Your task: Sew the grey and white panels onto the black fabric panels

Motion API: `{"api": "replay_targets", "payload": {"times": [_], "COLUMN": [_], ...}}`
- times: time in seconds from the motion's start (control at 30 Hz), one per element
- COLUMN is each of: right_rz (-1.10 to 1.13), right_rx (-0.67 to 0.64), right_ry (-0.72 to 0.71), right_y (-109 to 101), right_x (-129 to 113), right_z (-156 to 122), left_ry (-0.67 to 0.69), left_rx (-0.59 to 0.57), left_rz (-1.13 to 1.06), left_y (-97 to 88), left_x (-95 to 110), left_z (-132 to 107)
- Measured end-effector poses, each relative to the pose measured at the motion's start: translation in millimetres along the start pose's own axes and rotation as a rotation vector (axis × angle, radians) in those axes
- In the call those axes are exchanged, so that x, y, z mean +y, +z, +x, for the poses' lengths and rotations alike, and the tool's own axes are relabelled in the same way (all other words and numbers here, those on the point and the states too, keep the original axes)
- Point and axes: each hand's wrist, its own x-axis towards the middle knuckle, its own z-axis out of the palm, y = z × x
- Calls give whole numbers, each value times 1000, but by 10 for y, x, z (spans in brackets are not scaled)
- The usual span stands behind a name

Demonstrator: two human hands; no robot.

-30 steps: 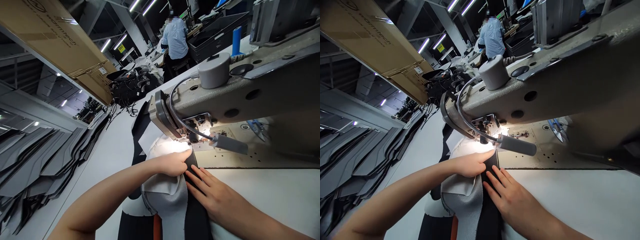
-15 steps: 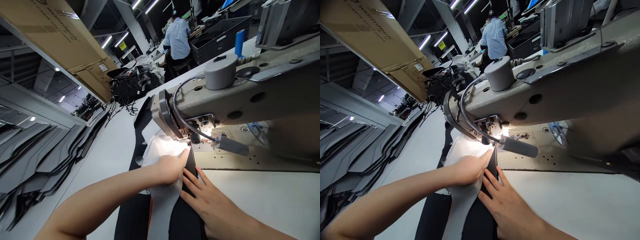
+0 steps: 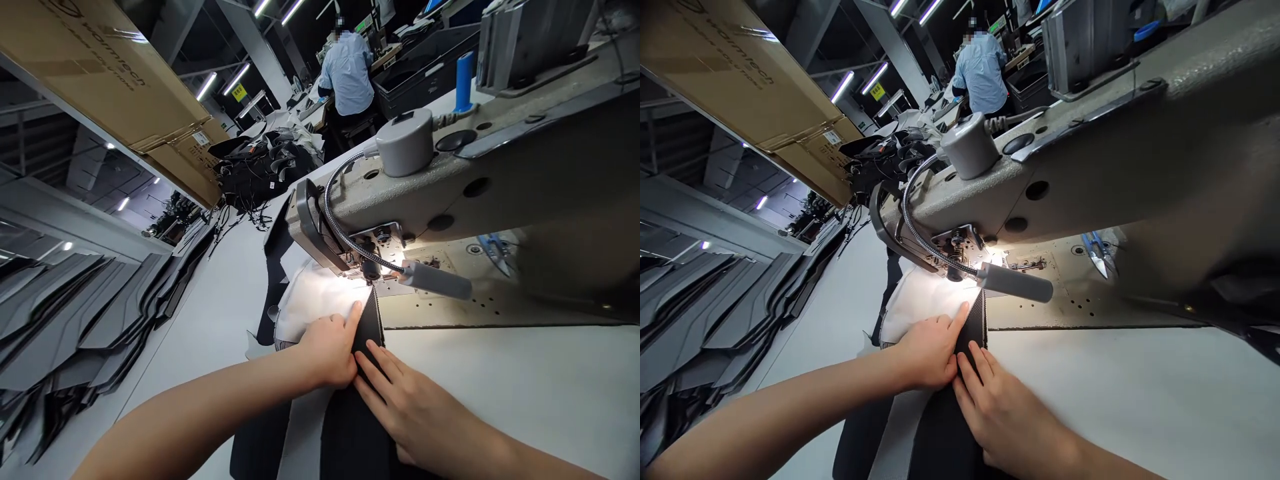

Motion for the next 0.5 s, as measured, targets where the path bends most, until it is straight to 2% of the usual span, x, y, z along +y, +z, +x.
{"api": "replay_targets", "payload": {"times": [0.07,0.17,0.33,0.37,0.43,0.5], "right_rz": [84,113,81,66,37,12], "right_rx": [-73,-106,-103,-81,-24,25], "right_ry": [5,18,8,10,14,17], "right_y": [-41,-40,26,33,41,41], "right_x": [11,2,-26,-30,-41,-53], "right_z": [-38,-74,-78,-82,-94,-106], "left_ry": [-66,-105,-5,14,36,66], "left_rx": [-6,65,221,218,139,46], "left_rz": [42,119,194,193,124,-72], "left_y": [4,79,231,224,150,8], "left_x": [72,127,65,40,-18,-85], "left_z": [20,37,-9,-16,-20,-17]}}
